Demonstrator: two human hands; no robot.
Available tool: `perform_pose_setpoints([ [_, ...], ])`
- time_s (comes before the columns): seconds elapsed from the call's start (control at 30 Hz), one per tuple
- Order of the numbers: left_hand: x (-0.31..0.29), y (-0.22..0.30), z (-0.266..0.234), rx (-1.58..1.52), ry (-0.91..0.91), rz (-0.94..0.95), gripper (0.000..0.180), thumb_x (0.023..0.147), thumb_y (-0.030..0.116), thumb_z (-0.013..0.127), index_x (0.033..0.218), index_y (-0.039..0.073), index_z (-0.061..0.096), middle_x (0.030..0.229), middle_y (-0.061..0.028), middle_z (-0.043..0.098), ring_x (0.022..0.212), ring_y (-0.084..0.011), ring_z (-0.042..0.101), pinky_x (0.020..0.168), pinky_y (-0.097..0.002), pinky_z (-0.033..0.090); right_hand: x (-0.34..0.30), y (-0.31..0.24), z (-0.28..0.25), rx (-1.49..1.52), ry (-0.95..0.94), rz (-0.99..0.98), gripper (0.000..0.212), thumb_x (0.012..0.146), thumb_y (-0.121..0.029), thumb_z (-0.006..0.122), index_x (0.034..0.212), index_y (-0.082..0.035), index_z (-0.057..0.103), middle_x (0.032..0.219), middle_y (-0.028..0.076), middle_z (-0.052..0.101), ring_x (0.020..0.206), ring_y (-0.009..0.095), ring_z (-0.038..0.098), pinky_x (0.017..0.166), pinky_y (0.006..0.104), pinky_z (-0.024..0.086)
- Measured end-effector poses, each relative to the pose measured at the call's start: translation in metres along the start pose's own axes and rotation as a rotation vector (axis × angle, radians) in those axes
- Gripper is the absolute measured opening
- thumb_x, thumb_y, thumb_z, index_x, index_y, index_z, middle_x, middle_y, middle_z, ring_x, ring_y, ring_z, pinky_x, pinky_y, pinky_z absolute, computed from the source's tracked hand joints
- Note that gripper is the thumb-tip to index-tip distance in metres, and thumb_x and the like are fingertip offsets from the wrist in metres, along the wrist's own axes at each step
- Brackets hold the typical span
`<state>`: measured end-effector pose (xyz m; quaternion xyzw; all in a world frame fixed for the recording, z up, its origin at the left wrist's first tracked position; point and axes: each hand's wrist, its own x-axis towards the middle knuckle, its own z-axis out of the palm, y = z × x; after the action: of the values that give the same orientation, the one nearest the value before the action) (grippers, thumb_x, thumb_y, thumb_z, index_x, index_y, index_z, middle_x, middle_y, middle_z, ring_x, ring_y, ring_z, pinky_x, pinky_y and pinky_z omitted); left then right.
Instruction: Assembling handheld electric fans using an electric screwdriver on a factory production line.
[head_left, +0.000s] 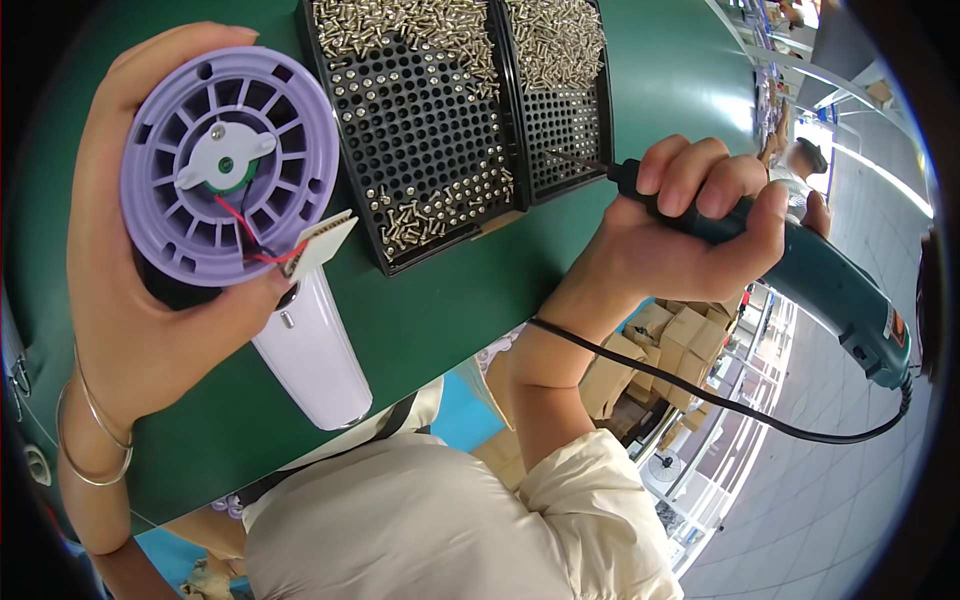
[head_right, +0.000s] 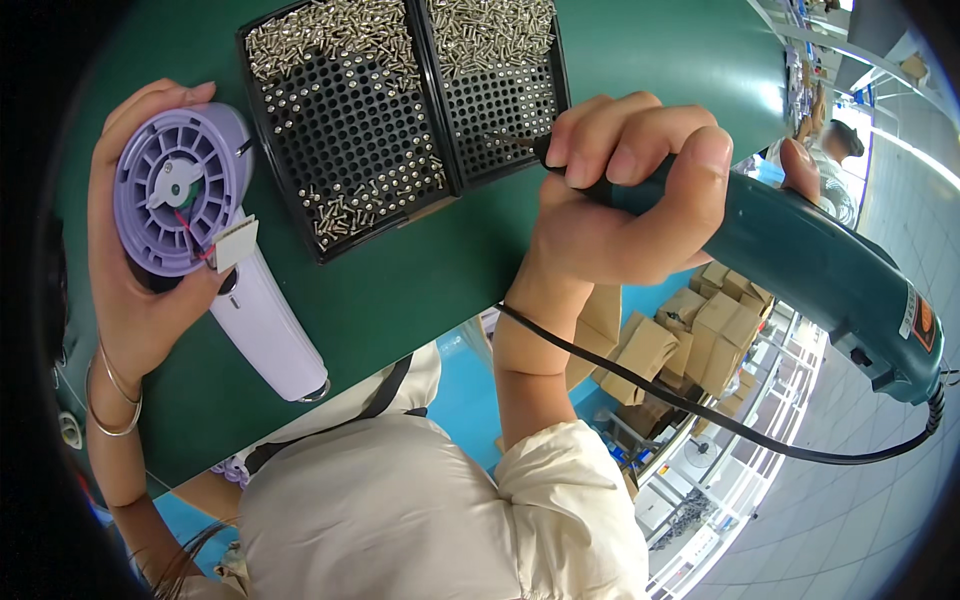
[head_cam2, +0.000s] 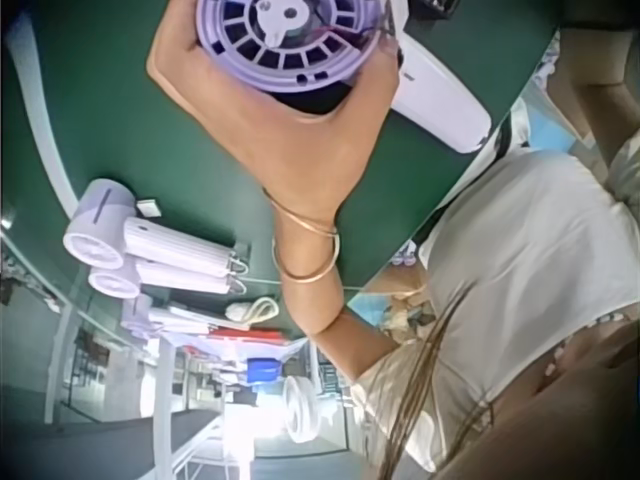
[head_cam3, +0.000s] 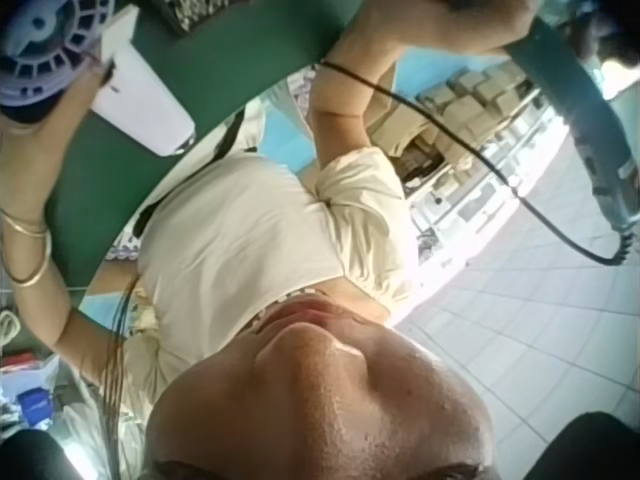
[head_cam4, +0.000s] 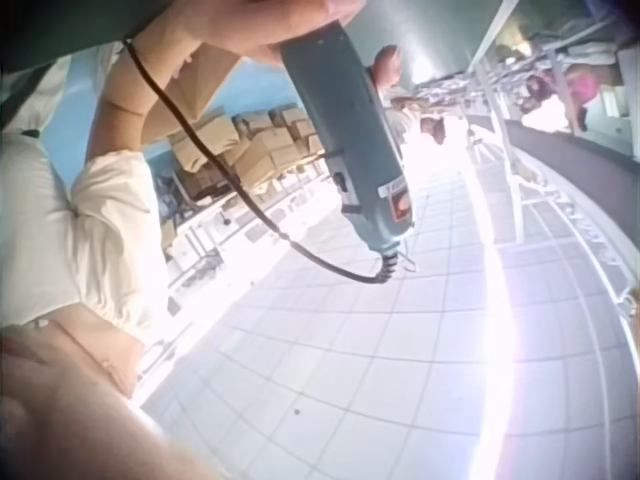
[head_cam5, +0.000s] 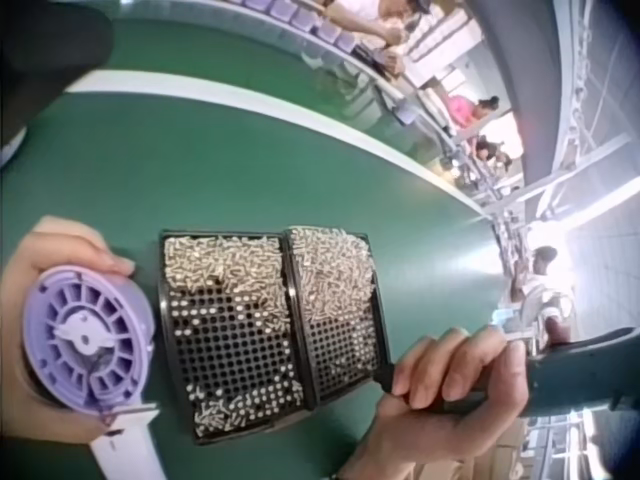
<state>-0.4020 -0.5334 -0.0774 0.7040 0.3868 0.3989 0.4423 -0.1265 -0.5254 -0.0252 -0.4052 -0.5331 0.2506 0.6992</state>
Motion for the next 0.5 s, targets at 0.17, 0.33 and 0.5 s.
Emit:
perform_pose_setpoints([
  [0.17, 0.0, -0.002, 0.001, -0.011, 0.019, 0.014, 0.08, 0.063, 0.015, 0.068, 0.135, 0.0, 0.038, 0.137, -0.0161, 0.038, 0.13, -0.0311, 0.044, 0.107, -0.0388, 0.037, 0.0, 0.0, -0.001, -0.008, -0.009, -0.009, 0.036, 0.095, -0.028, 0.036, 0.066, -0.008, 0.04, 0.059, 0.002, 0.036, 0.041, 0.014, 0.037, 0.04, 0.0307, 0.039],
  [0.33, 0.013, 0.022, -0.004, 0.118, -0.05, -0.124, 0.084, 0.063, 0.02, 0.071, 0.136, -0.001, 0.037, 0.136, -0.0176, 0.04, 0.13, -0.0316, 0.044, 0.108, -0.0395, 0.036, 0.001, 0.001, -0.001, -0.011, -0.013, -0.018, 0.037, 0.096, -0.028, 0.035, 0.065, -0.008, 0.039, 0.059, 0.002, 0.037, 0.041, 0.014, 0.037, 0.04, 0.0307, 0.038],
  [0.5, -0.001, 0.022, -0.006, 0.157, 0.13, 0.192, 0.097, 0.072, 0.046, 0.073, 0.143, -0.004, 0.03, 0.14, -0.0247, 0.037, 0.133, -0.035, 0.039, 0.111, -0.0467, 0.029, 0.008, -0.011, 0.004, 0.178, 0.042, -0.118, 0.02, 0.098, -0.025, 0.031, 0.107, -0.016, 0.046, 0.061, 0.002, 0.039, 0.039, 0.012, 0.036, 0.036, 0.0289, 0.037],
])
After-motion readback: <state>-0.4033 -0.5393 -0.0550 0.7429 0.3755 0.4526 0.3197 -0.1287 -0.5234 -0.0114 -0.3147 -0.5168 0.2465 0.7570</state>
